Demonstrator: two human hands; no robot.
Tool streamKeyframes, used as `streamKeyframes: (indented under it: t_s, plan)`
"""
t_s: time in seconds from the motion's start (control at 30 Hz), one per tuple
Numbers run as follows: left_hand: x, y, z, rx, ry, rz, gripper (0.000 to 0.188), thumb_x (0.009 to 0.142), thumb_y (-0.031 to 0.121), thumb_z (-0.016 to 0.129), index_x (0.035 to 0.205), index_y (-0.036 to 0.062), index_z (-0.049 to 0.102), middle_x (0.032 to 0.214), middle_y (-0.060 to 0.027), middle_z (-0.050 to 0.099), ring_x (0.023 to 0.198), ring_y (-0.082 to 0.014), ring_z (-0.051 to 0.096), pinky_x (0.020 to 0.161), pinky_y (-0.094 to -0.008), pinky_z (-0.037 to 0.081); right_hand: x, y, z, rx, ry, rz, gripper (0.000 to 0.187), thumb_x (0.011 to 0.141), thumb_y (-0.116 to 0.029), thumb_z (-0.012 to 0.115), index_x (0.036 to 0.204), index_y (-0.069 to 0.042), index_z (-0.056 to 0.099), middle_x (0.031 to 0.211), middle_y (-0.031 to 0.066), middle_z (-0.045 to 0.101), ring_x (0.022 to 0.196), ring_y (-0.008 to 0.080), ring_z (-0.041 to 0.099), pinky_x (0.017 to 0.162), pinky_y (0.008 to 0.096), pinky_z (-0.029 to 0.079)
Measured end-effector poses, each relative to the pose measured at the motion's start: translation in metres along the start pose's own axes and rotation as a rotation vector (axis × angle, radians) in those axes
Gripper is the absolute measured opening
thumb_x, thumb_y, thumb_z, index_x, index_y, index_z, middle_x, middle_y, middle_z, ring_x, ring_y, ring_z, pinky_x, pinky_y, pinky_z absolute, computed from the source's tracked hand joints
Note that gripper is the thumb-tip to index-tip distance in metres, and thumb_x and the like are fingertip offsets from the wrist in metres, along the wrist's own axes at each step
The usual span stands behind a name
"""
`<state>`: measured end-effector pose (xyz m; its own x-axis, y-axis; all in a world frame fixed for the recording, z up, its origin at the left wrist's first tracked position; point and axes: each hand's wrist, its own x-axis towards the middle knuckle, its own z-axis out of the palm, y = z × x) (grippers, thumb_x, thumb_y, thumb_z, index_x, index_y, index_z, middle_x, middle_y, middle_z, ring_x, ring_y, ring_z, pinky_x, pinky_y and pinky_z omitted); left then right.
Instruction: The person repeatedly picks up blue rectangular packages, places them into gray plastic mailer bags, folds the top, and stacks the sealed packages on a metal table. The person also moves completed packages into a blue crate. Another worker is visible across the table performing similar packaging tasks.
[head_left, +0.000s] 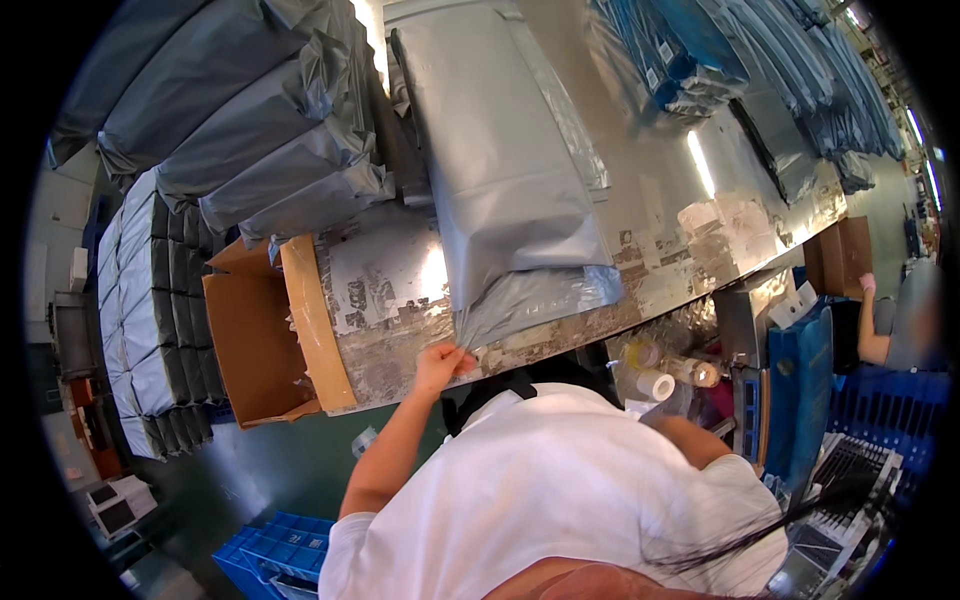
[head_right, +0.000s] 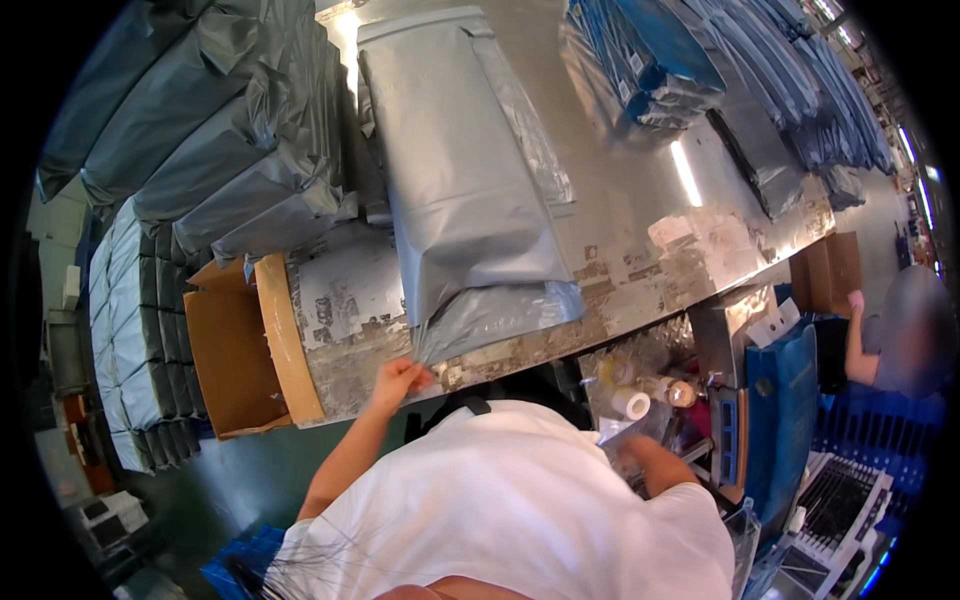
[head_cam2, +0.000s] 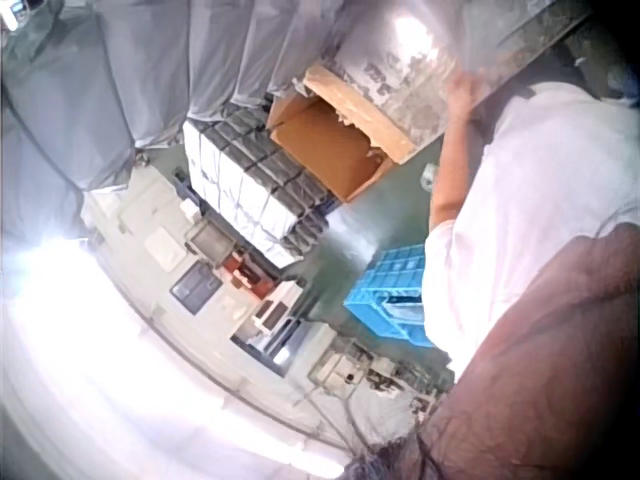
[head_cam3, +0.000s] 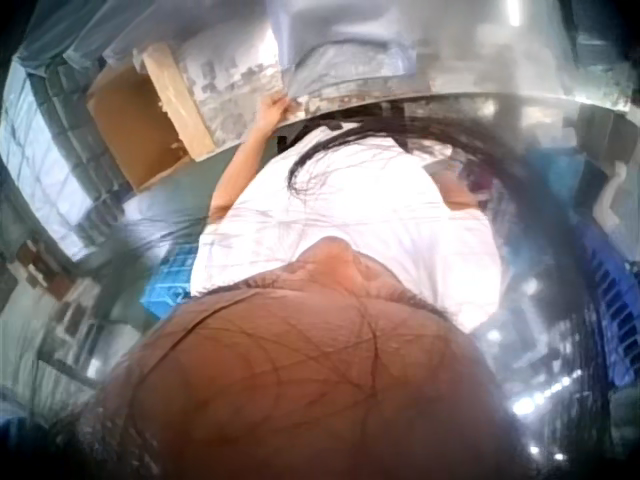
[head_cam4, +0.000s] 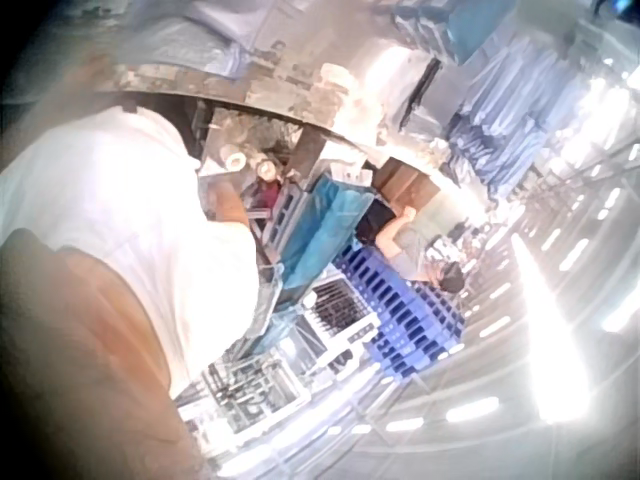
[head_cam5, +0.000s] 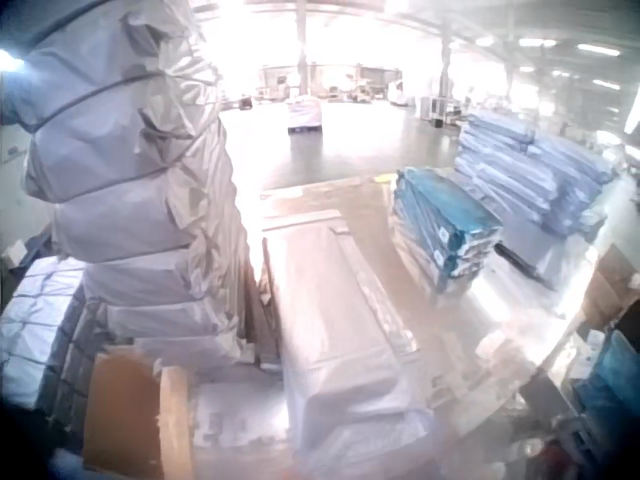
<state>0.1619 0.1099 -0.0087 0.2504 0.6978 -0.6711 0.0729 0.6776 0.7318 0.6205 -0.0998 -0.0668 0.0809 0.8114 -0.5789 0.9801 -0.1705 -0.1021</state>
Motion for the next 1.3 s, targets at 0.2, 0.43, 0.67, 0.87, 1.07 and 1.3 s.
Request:
streamKeyframes:
  t_s: [0.2,0.43,0.67,0.87,1.07,1.3]
  plan:
    - [-0.016,0.071,-0.013,1.277,0.313,0.884,0.036,0.07,0.003,0.057,0.106,0.0064,0.055,0.123,-0.0191,0.04,0.111,-0.0263,0.043,0.09,-0.0382,0.038,0.085,-0.085,-0.229,-0.101,0.708,-0.407,0.037,0.069,-0.006,0.048,0.106,-0.009,0.055,0.115,0.0158,0.048,0.104,0.0327,0.046,0.085,0.0397,0.04]
    - [0.043,0.103,-0.021,1.466,-0.035,1.39,0.027,0.068,0.005,0.055,0.095,0.0073,0.058,0.105,-0.0086,0.057,0.101,-0.0212,0.053,0.093,-0.0353,0.039,0.199,-0.112,-0.275,-0.209,0.562,-1.147,0.014,0.073,-0.01,0.051,0.085,-0.007,0.056,0.1,0.01,0.057,0.098,0.0249,0.053,0.092,0.0366,0.038]
    - [-0.002,0.076,0.012,0.546,0.743,0.774,0.022,0.084,0.016,0.05,0.071,-0.0007,0.056,0.059,-0.0099,0.052,0.055,-0.0205,0.049,0.054,-0.0317,0.04,0.157,-0.131,-0.248,0.912,0.676,-0.355,0.027,0.087,-0.019,0.048,0.067,0.001,0.049,0.056,0.0133,0.047,0.051,0.0268,0.046,0.05,0.0329,0.035]
    - [0.038,0.017,0.018,0.305,0.799,0.334,0.044,0.088,0.031,0.046,0.063,-0.0044,0.047,0.05,-0.0128,0.039,0.05,-0.0142,0.033,0.047,-0.0356,0.03,0.183,-0.14,-0.17,0.781,0.498,-0.122,0.041,0.087,-0.032,0.044,0.064,0.002,0.046,0.056,0.0201,0.045,0.051,0.0329,0.047,0.048,0.0384,0.034]
    - [0.051,0.043,0.024,0.743,0.687,0.274,0.028,0.085,0.031,0.045,0.084,0.0059,0.056,0.082,-0.0176,0.057,0.073,-0.0358,0.055,0.064,-0.0431,0.043,0.2,-0.145,-0.177,0.6,0.39,-0.272,0.023,0.084,-0.019,0.042,0.076,-0.001,0.053,0.064,0.0208,0.053,0.059,0.0344,0.053,0.055,0.0382,0.041]
    - [0.067,0.109,0.045,-0.639,0.371,0.111,0.053,0.081,0.03,0.053,0.128,0.0102,0.038,0.122,-0.0137,0.046,0.112,-0.0258,0.044,0.086,-0.0333,0.04,0.234,-0.196,-0.215,1.95,-0.197,-0.052,0.054,0.087,-0.048,0.042,0.121,-0.005,0.045,0.116,0.0067,0.05,0.1,0.0207,0.05,0.084,0.0313,0.041]
